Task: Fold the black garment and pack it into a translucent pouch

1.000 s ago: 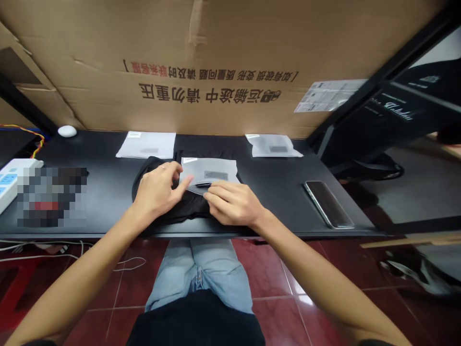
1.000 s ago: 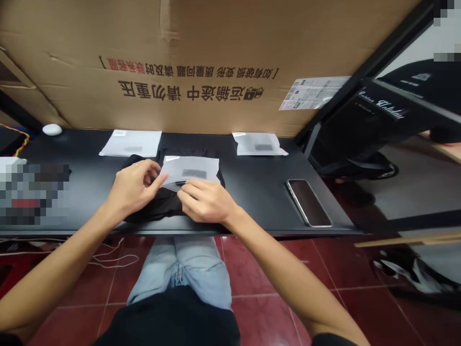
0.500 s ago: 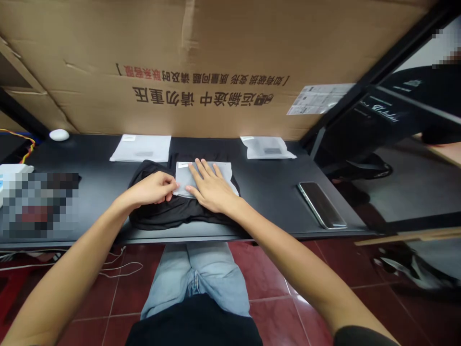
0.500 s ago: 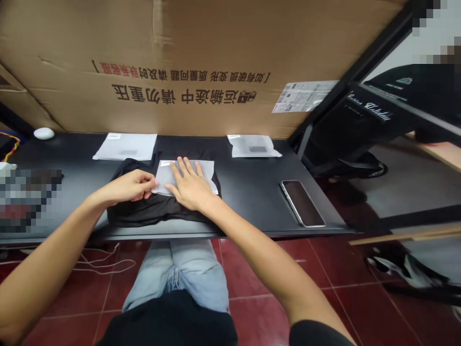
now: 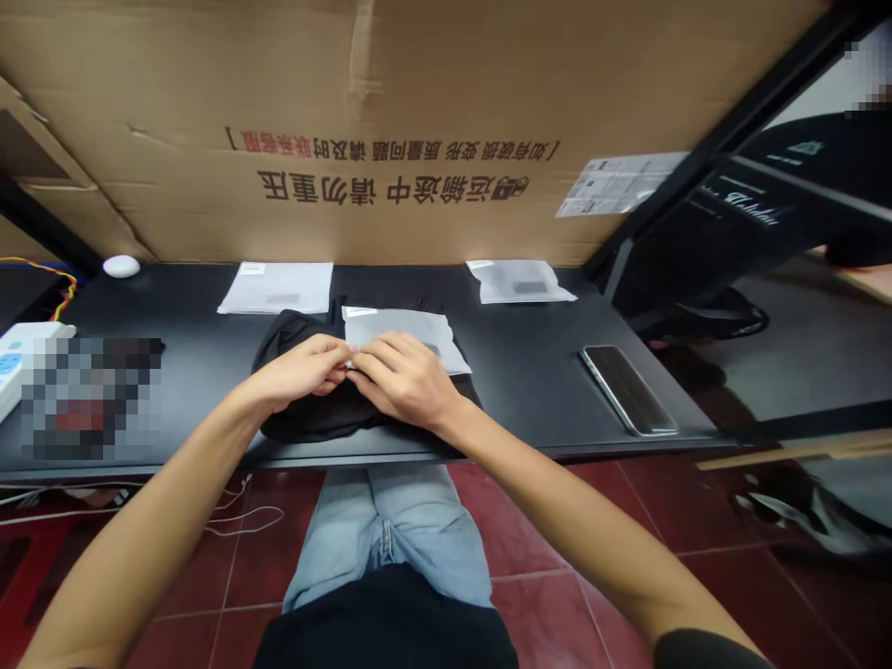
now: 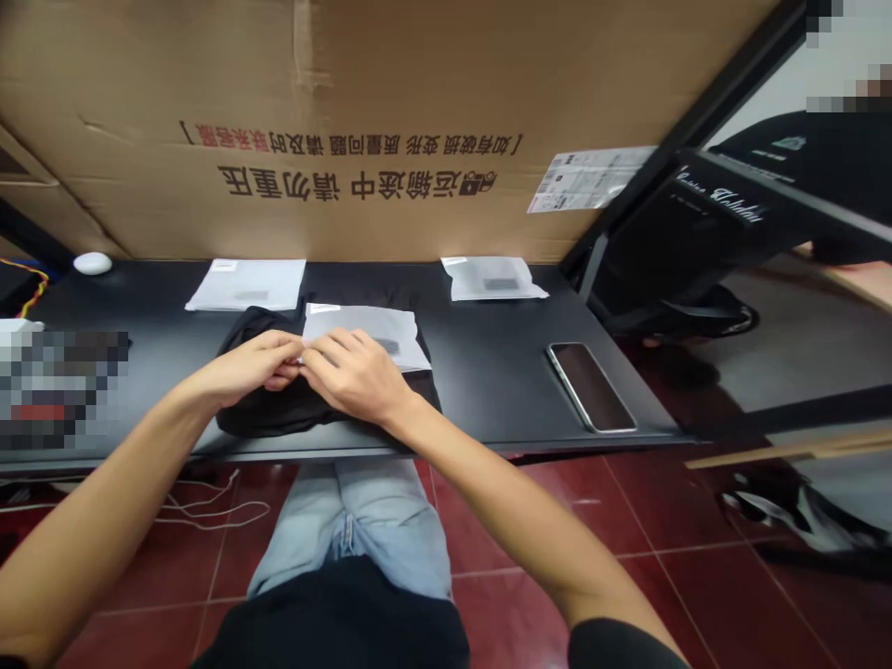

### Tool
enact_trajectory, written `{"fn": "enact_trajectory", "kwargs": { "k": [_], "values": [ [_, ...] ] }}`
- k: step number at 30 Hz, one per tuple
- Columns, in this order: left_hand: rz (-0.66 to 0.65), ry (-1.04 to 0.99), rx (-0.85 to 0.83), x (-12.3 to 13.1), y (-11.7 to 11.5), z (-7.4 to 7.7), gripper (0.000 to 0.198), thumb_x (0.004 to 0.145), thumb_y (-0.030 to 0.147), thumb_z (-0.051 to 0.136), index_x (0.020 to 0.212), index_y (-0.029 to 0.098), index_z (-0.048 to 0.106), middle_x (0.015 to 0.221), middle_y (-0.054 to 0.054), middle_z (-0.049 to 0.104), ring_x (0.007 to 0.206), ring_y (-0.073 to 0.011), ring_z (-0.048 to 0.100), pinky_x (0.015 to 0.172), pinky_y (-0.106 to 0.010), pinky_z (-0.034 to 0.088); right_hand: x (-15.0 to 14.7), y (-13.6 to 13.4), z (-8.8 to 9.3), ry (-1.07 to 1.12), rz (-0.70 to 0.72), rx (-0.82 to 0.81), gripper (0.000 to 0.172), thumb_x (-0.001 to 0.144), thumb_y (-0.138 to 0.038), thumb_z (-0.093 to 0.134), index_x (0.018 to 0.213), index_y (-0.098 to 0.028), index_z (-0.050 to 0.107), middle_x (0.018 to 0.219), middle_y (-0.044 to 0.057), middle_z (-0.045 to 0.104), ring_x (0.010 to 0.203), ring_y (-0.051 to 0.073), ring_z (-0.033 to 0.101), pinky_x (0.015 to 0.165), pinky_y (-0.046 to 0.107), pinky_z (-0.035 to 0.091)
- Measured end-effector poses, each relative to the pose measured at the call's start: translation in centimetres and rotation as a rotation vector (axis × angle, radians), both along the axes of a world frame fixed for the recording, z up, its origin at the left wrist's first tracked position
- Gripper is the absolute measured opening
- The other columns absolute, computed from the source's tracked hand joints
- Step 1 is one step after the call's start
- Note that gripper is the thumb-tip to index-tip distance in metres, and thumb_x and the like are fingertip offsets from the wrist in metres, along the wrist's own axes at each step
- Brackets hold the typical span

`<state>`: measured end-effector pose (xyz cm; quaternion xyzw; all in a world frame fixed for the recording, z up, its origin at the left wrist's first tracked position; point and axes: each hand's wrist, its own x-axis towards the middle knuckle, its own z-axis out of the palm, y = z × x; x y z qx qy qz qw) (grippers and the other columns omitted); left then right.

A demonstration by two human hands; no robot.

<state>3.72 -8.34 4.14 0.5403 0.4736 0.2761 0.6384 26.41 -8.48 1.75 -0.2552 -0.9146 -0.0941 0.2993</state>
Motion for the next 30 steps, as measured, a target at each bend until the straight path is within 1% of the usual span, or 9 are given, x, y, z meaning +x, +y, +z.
{"fn": "enact_trajectory", "kwargs": {
  "k": [2, 6, 9, 13, 17, 20, 25, 27, 30],
  "values": [
    [-0.006, -0.034, 0.004, 0.3, -0.5, 0.2, 0.043, 0.092, 0.048, 0.081, 0.078, 0.021, 0.051, 0.071, 0.007, 0.034, 0.058, -0.0071, 0.023, 0.05, -0.02, 0.022, -0.3, -0.1, 0.0, -0.022, -0.018, 0.089, 0.023, 0.117, -0.026, 0.054, 0.111, -0.019, 0.075, 0.108, 0.01, 0.081, 0.104, 0.026, 0.072, 0.085, 0.043, 0.058],
    [0.016, -0.079, 0.018, 0.4, -1.2, 0.3, 0.043, 0.093, 0.047, 0.081, 0.078, 0.021, 0.051, 0.071, 0.007, 0.031, 0.059, -0.0072, 0.02, 0.051, -0.02, 0.022, -0.1, 0.4, 0.1, -0.1, 0.016, 0.213, 0.023, 0.115, -0.018, 0.053, 0.111, -0.021, 0.076, 0.105, 0.008, 0.082, 0.102, 0.025, 0.071, 0.084, 0.042, 0.056],
    [0.044, -0.103, 0.028, 0.3, -1.6, 0.5, 0.048, 0.096, 0.049, 0.079, 0.076, 0.022, 0.045, 0.07, 0.008, 0.028, 0.058, -0.0065, 0.018, 0.05, -0.02, 0.02, 0.4, 0.5, 0.1, -0.106, 0.026, 0.24, 0.023, 0.115, -0.018, 0.054, 0.11, -0.022, 0.076, 0.105, 0.007, 0.082, 0.1, 0.024, 0.071, 0.085, 0.042, 0.056],
    [0.085, -0.12, 0.041, -0.1, -2.1, 1.0, 0.051, 0.103, 0.052, 0.071, 0.074, 0.022, 0.042, 0.07, 0.008, 0.028, 0.056, -0.0057, 0.019, 0.049, -0.02, 0.02, 1.5, 0.4, 0.1, -0.06, 0.011, 0.262, 0.019, 0.114, -0.018, 0.057, 0.109, -0.021, 0.076, 0.107, 0.007, 0.083, 0.099, 0.023, 0.072, 0.085, 0.041, 0.055],
    [0.105, -0.126, 0.045, -1.0, -2.6, 1.7, 0.054, 0.106, 0.051, 0.068, 0.073, 0.022, 0.038, 0.068, 0.008, 0.028, 0.053, -0.0045, 0.021, 0.051, -0.021, 0.02, 3.0, 0.3, 0.1, -0.02, 0.006, 0.31, 0.017, 0.112, -0.015, 0.06, 0.112, -0.021, 0.076, 0.112, 0.007, 0.084, 0.103, 0.023, 0.074, 0.087, 0.04, 0.056],
    [0.14, -0.127, 0.057, -1.9, -2.9, 2.3, 0.054, 0.107, 0.05, 0.067, 0.073, 0.022, 0.036, 0.067, 0.009, 0.026, 0.052, -0.0045, 0.021, 0.052, -0.022, 0.023, 4.7, 0.2, 0.1, 0.007, 0.001, 0.329, 0.015, 0.111, -0.015, 0.063, 0.112, -0.021, 0.076, 0.11, 0.007, 0.085, 0.1, 0.023, 0.074, 0.084, 0.04, 0.056],
    [0.204, -0.165, 0.103, -3.3, -3.5, 3.5, 0.053, 0.108, 0.047, 0.067, 0.071, 0.022, 0.038, 0.064, 0.009, 0.025, 0.052, -0.0067, 0.02, 0.055, -0.026, 0.028, 8.2, 0.3, 0.3, 0.011, -0.06, 0.29, 0.013, 0.11, -0.017, 0.064, 0.112, -0.023, 0.076, 0.104, 0.006, 0.085, 0.088, 0.022, 0.073, 0.074, 0.04, 0.054],
    [0.224, -0.195, 0.159, -3.4, -3.8, 4.0, 0.053, 0.108, 0.047, 0.066, 0.068, 0.022, 0.041, 0.061, 0.007, 0.026, 0.052, -0.0084, 0.026, 0.057, -0.028, 0.033, 9.3, 0.4, 0.3, 0.039, -0.066, 0.291, 0.012, 0.109, -0.018, 0.066, 0.112, -0.023, 0.076, 0.098, 0.006, 0.084, 0.086, 0.023, 0.072, 0.074, 0.04, 0.055],
    [0.27, -0.241, 0.286, -2.7, -4.1, 4.8, 0.054, 0.106, 0.047, 0.067, 0.064, 0.023, 0.045, 0.056, 0.005, 0.026, 0.057, -0.0138, 0.04, 0.066, -0.032, 0.044, 10.1, 0.4, 0.2, 0.095, -0.037, 0.293, 0.012, 0.108, -0.017, 0.067, 0.114, -0.023, 0.076, 0.086, 0.004, 0.08, 0.084, 0.022, 0.073, 0.076, 0.039, 0.057]
  ]
}}
